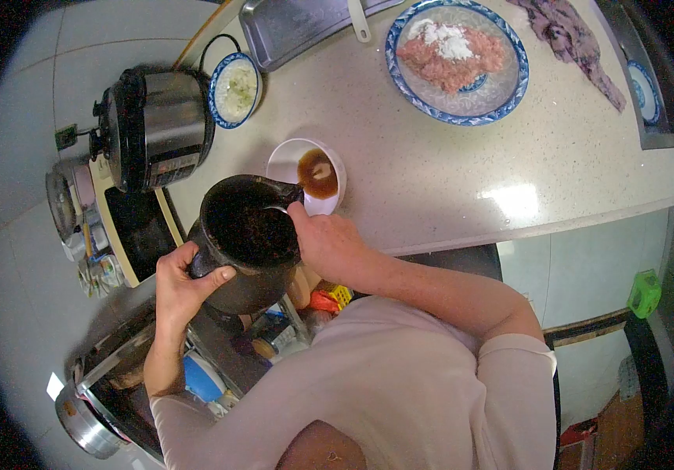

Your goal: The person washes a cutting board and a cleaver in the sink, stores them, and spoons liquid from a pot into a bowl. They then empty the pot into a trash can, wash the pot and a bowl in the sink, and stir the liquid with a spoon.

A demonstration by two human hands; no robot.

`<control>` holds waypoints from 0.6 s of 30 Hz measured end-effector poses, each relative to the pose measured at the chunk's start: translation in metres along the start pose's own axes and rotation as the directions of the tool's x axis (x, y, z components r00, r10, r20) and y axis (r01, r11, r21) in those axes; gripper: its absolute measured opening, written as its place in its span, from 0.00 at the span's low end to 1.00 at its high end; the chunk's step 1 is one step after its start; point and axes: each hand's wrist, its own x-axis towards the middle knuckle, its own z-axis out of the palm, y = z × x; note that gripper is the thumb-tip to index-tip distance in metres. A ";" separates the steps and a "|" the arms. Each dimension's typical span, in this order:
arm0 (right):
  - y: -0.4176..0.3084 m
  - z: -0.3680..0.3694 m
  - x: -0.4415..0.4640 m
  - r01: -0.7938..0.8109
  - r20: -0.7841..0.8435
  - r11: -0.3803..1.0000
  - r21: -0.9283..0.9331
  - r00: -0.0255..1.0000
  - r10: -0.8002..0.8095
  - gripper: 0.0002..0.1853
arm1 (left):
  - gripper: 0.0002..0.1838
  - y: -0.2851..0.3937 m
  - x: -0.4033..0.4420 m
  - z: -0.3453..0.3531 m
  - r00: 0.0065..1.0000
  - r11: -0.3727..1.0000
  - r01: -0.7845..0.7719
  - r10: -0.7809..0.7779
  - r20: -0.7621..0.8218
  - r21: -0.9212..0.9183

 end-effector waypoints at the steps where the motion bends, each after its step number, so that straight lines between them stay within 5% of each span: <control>1: 0.000 0.000 0.000 0.000 0.001 1.000 -0.002 1.000 0.000 0.16 | 0.22 0.001 0.000 0.000 1.000 1.000 0.005 -0.005 0.002 -0.003; 18: 0.004 0.001 -0.003 0.010 0.003 1.000 -0.004 1.000 -0.010 0.17 | 0.24 0.007 -0.003 0.002 0.999 0.998 0.032 -0.032 -0.004 0.046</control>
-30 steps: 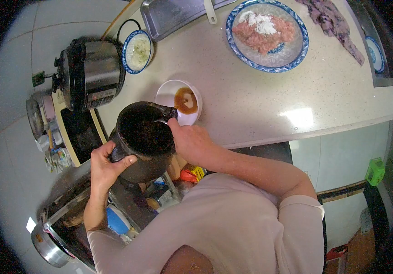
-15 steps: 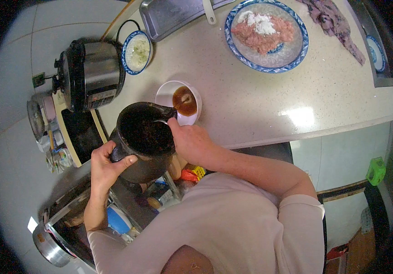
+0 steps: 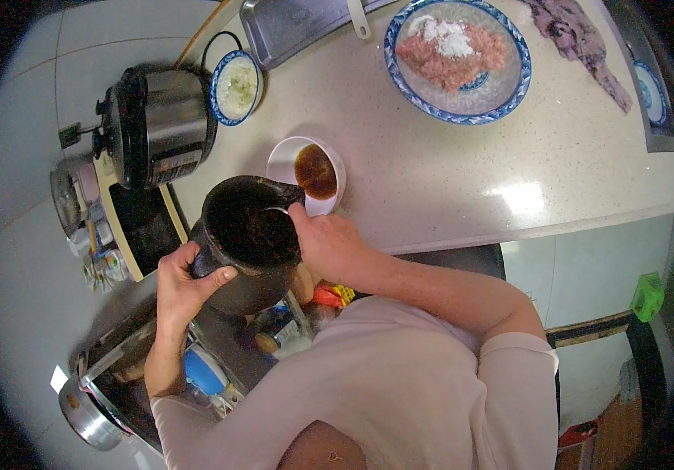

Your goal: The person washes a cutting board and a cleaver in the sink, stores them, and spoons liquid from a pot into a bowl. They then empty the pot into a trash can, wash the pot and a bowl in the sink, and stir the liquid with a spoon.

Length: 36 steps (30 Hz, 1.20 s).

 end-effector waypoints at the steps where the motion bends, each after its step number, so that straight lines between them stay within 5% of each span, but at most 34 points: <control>1: 0.000 -0.001 0.000 -0.001 0.006 1.000 0.003 1.000 0.001 0.17 | 0.24 0.000 0.000 0.000 1.000 1.000 0.001 -0.001 -0.002 0.000; 36: 0.002 -0.021 0.004 0.039 0.102 0.999 0.027 0.994 -0.042 0.15 | 0.24 0.024 0.000 -0.001 0.997 0.996 0.082 -0.082 -0.011 0.046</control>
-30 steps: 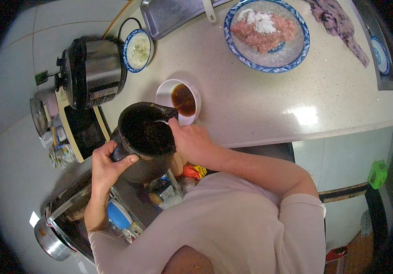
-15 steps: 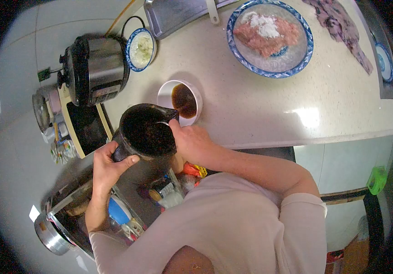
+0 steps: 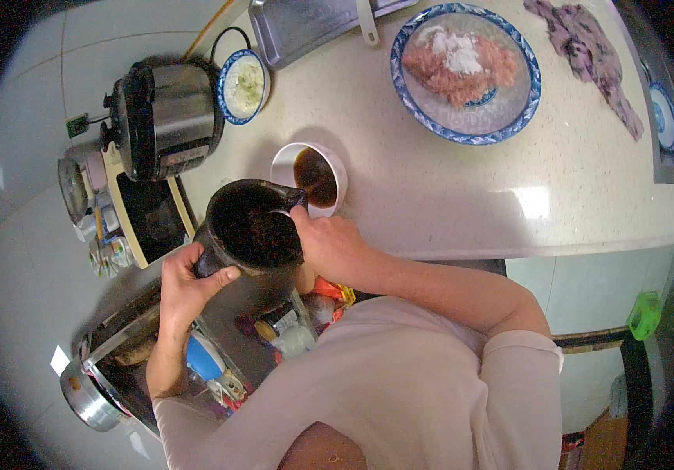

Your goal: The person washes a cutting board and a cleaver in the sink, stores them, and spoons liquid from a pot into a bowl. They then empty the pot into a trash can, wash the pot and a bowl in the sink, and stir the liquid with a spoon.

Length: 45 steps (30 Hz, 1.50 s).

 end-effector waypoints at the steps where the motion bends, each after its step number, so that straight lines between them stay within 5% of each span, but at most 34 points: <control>1: 0.001 0.000 0.000 0.006 -0.004 1.000 -0.001 1.000 -0.006 0.15 | 0.24 0.001 0.000 0.000 1.000 1.000 -0.001 0.001 0.000 -0.001; 45: 0.003 -0.004 0.000 0.042 -0.028 0.999 0.028 0.999 -0.041 0.14 | 0.24 0.010 0.001 0.001 1.000 1.000 0.024 -0.024 0.003 0.013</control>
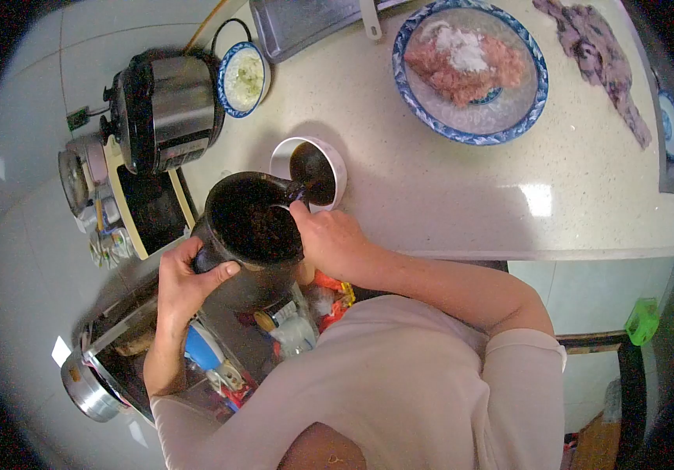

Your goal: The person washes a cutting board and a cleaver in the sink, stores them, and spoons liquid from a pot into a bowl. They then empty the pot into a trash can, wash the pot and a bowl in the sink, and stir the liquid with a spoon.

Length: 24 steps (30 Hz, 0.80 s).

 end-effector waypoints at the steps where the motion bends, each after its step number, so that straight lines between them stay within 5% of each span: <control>1: 0.000 0.000 0.000 0.001 -0.002 1.000 0.000 1.000 -0.001 0.14 | 0.24 0.000 0.001 0.000 1.000 1.000 0.000 0.000 0.001 -0.012; 24: 0.004 0.011 0.001 -0.011 0.004 1.000 0.020 1.000 0.011 0.14 | 0.25 -0.005 0.001 -0.001 1.000 1.000 0.007 -0.008 0.019 0.030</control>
